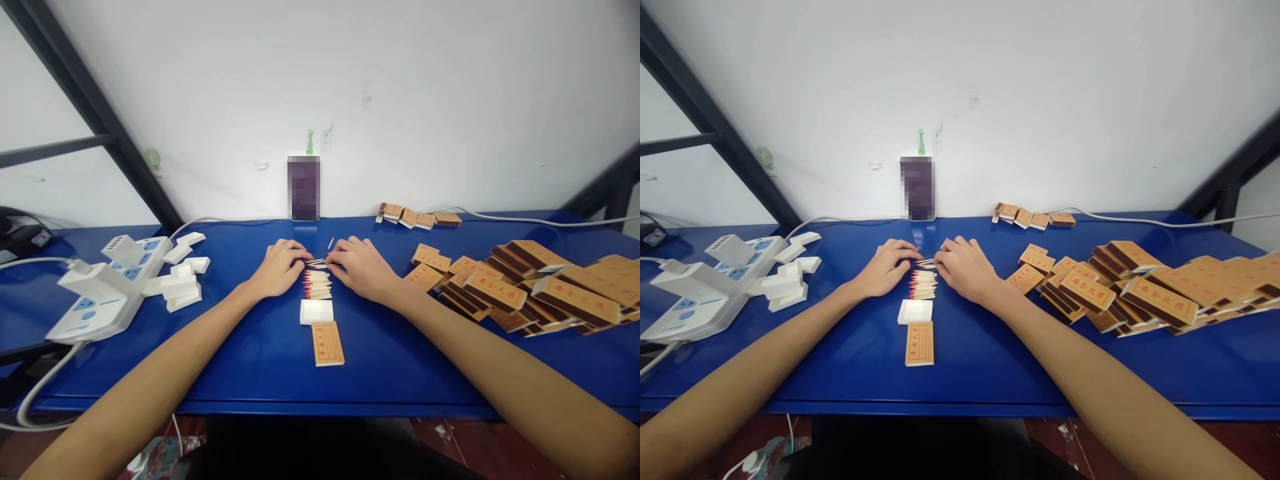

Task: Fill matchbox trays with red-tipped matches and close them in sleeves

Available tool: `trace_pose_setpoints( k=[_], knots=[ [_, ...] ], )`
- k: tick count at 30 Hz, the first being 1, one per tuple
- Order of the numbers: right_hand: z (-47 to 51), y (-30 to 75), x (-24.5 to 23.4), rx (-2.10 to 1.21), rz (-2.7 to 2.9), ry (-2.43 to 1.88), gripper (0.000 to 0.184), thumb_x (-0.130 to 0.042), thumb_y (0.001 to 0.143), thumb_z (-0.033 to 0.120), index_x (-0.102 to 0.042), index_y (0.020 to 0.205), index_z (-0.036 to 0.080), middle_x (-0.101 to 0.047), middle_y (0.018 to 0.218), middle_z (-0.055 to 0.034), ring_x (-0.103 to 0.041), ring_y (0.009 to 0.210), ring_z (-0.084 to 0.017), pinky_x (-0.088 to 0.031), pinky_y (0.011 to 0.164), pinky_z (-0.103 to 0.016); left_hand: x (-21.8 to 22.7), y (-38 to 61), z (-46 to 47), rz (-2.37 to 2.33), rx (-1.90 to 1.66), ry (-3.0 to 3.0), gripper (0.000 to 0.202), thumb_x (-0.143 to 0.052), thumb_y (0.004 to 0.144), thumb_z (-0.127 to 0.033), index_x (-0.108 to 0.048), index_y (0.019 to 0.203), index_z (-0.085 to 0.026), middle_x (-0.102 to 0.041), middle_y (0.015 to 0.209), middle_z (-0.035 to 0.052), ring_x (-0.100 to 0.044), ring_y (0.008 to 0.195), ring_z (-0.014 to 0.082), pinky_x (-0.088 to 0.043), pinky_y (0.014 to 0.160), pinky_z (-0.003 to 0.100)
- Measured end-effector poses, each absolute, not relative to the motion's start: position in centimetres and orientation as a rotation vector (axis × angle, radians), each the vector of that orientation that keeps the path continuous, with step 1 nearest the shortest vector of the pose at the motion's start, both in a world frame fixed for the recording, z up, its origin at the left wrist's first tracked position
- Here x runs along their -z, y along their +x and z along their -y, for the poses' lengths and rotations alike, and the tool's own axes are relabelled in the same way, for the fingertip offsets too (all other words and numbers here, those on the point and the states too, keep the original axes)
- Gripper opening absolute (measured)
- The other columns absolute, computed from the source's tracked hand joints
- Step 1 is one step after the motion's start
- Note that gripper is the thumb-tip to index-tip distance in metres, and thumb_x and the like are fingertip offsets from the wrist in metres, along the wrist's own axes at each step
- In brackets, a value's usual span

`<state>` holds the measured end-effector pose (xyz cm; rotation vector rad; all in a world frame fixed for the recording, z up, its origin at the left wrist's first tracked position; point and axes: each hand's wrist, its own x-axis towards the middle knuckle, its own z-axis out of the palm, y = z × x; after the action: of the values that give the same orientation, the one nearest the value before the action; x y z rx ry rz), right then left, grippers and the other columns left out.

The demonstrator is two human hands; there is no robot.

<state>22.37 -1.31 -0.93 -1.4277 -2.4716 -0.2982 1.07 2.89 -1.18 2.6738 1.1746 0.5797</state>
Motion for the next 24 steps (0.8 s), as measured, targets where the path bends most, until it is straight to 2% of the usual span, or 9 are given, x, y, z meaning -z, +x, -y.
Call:
trace_pose_setpoints(
  k=[8,11,16,24],
  knots=[
    [1.4,22.5,0.2,0.299,2.458,-1.344,0.029,-0.043,0.098,0.028,-0.070,0.101,0.020,-0.065,0.101,-0.0094,-0.050,0.092,-0.023,-0.032,0.076,-0.034,1.1,1.0,-2.7,-1.090,-0.560,2.699,0.037,-0.038,0.090,-0.023,-0.071,0.108,-0.025,-0.061,0.121,0.0047,-0.048,0.116,0.0250,-0.033,0.104,0.049],
    [1.2,24.1,-0.5,0.318,2.393,-1.451,0.028,-0.043,0.096,0.024,-0.070,0.106,0.019,-0.064,0.101,-0.0101,-0.051,0.093,-0.024,-0.035,0.078,-0.034,0.9,1.0,-2.5,-1.058,-0.550,2.699,0.036,-0.039,0.089,-0.022,-0.072,0.104,-0.026,-0.060,0.121,0.0041,-0.047,0.118,0.0248,-0.031,0.104,0.050],
    [1.4,26.2,-1.5,0.243,2.421,-1.685,0.028,-0.045,0.095,0.025,-0.069,0.108,0.018,-0.065,0.102,-0.0112,-0.057,0.094,-0.025,-0.039,0.076,-0.034,0.8,0.9,-2.4,-1.006,-0.564,2.697,0.034,-0.040,0.087,-0.020,-0.071,0.101,-0.025,-0.061,0.120,0.0044,-0.048,0.118,0.0245,-0.030,0.104,0.050],
    [2.2,25.7,-2.0,0.210,2.530,-1.727,0.028,-0.048,0.091,0.028,-0.069,0.108,0.019,-0.066,0.104,-0.0102,-0.058,0.098,-0.026,-0.041,0.080,-0.035,0.8,0.9,-2.4,-0.952,-0.563,2.708,0.033,-0.041,0.088,-0.020,-0.071,0.101,-0.024,-0.062,0.117,0.0038,-0.050,0.116,0.0244,-0.032,0.103,0.048]
  ],
)
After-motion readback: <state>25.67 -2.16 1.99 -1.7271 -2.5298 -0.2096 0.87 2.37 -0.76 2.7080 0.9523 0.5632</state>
